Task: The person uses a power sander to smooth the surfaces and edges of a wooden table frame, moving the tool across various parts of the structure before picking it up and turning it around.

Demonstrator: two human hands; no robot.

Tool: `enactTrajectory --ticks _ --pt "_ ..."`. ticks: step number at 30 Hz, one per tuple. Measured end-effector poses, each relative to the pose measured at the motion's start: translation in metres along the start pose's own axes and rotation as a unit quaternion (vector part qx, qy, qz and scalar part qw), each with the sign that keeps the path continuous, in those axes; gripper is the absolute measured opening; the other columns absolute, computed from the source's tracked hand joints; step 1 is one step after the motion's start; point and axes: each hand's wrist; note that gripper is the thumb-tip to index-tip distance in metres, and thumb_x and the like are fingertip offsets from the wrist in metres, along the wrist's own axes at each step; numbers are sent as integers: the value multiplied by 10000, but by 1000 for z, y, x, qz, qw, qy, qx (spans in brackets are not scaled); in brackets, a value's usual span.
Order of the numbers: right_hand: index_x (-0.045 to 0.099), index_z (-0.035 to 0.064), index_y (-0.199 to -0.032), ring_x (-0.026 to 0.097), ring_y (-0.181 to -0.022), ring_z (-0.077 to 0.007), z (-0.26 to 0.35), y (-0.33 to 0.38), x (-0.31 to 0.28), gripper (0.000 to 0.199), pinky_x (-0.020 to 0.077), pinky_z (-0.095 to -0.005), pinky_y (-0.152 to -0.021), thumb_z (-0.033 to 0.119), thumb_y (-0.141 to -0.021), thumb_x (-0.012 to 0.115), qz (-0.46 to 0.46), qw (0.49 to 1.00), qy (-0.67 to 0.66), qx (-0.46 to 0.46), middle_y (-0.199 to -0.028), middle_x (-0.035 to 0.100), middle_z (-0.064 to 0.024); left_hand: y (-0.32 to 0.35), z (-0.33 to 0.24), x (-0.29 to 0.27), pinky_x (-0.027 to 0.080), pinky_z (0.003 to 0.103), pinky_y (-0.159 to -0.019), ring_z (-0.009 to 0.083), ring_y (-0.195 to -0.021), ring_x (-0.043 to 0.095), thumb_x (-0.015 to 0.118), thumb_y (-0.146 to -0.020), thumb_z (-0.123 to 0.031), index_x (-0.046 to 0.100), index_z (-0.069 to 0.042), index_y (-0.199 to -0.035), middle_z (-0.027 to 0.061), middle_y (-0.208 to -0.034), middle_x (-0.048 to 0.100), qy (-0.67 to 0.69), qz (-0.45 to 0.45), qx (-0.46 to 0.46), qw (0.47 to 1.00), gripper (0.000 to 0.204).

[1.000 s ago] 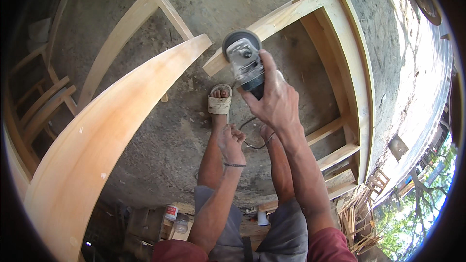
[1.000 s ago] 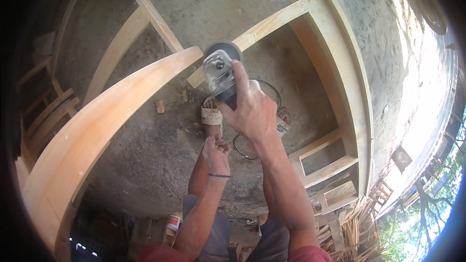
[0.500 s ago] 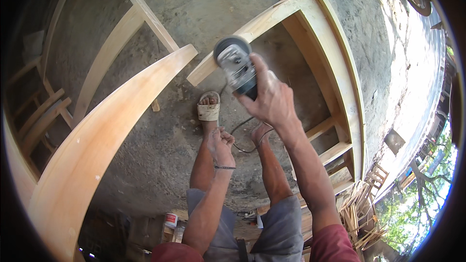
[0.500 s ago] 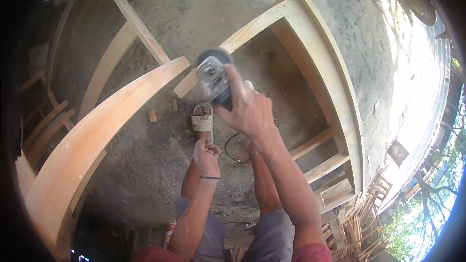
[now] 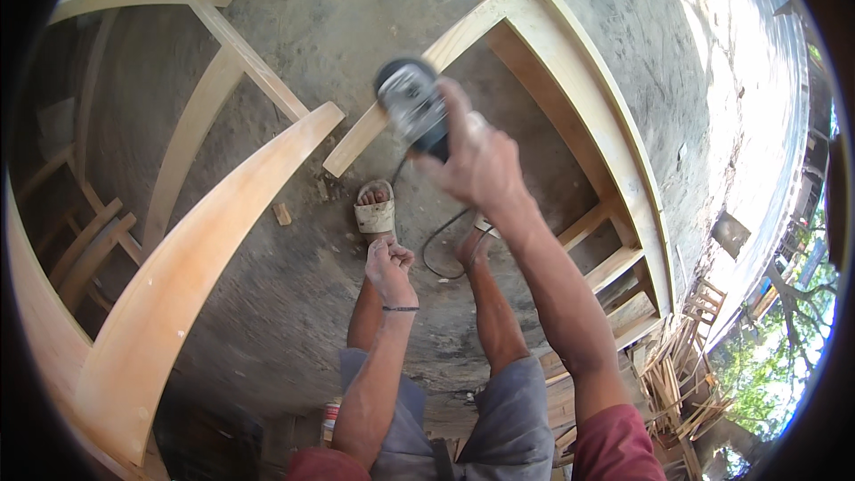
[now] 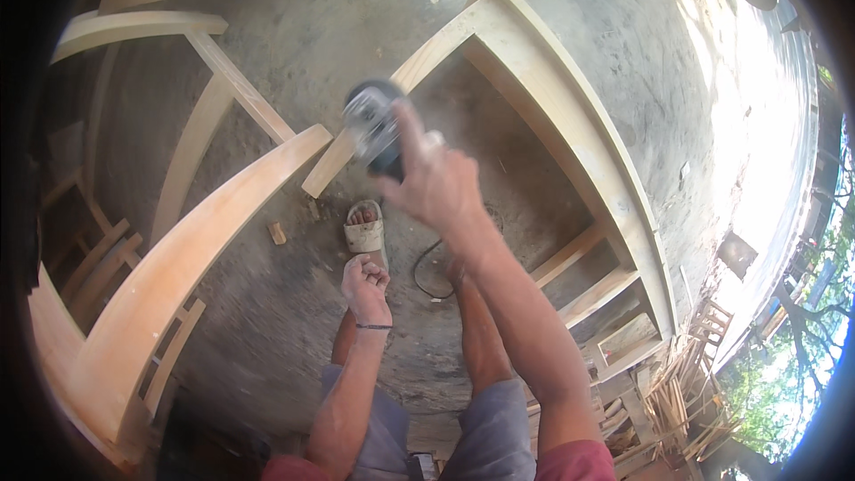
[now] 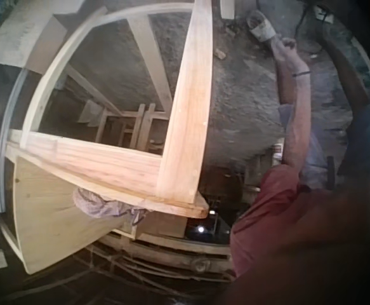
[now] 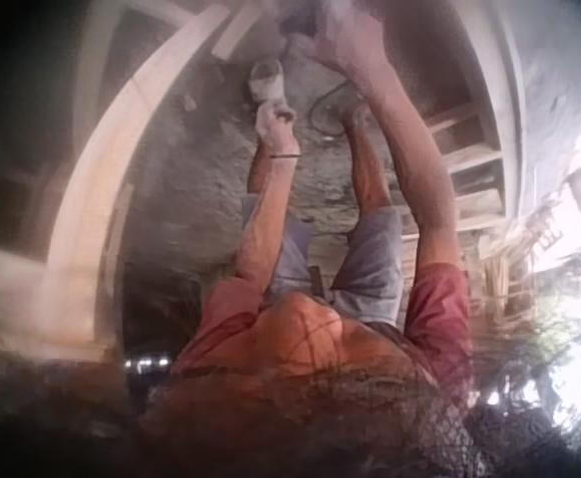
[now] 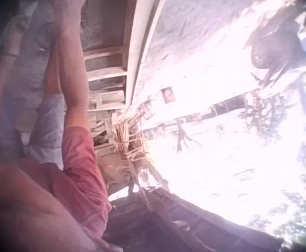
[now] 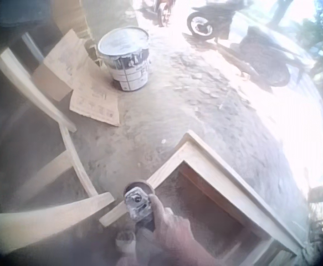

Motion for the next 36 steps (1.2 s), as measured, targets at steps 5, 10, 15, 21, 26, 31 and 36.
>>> enactTrajectory --ticks 5,10,15,21,26,31,36 --pt "326 148 -1529 718 -780 -444 11 12 6 900 587 -511 -669 366 -783 781 122 992 12 -27 -971 695 -278 -4 -8 -5 504 350 -793 156 -804 589 501 -1060 -245 615 -32 -1047 34 -848 587 -47 -4 71 996 242" --pt "305 151 -1533 724 -733 -444 -20 -8 -25 914 580 -520 -616 388 -799 795 13 1000 6 25 -901 697 -273 0 -41 13 473 402 -844 256 -874 587 472 -1069 -177 615 5 -1012 91 -888 598 -323 85 401 853 238" --pt "308 115 -1504 732 -839 -448 -62 -28 -57 896 588 -527 -695 378 -798 792 -79 996 -14 35 -943 723 -266 -46 -101 123 461 441 -877 356 -929 592 513 -1035 -134 632 32 -1070 163 -956 629 -373 94 589 711 207" --pt "369 84 -1467 727 -871 -440 -60 -45 -80 840 579 -504 -719 370 -804 799 -118 992 -40 28 -972 730 -248 -134 -126 207 471 500 -899 392 -986 640 467 -1044 -309 674 -11 -1040 190 -1016 682 -472 32 586 658 363" --pt "353 93 -1507 727 -894 -422 -73 -51 -94 881 575 -494 -746 422 -811 782 -51 993 -31 103 -1028 730 -240 -127 -106 217 510 521 -843 417 -999 657 433 -1048 -346 689 -82 -1068 179 -1063 686 -579 11 480 659 369" --pt "322 110 -1537 724 -886 -422 -82 -56 -104 886 571 -492 -760 418 -830 757 -46 992 -44 112 -1000 729 -234 -135 -105 214 532 535 -807 424 -948 666 418 -1058 -384 662 -96 -1092 133 -1119 679 -608 1 524 596 379" --pt "328 99 -1516 722 -871 -427 -88 -65 -106 853 566 -486 -742 381 -838 763 -66 992 -29 106 -965 726 -244 -129 -104 217 513 553 -809 415 -972 660 386 -1058 -401 644 -114 -1059 126 -1071 653 -633 16 474 611 385"
Point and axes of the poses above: each hand's wrist, its own y-axis away from the middle knuckle, its own x-axis out of the palm, z = x × y
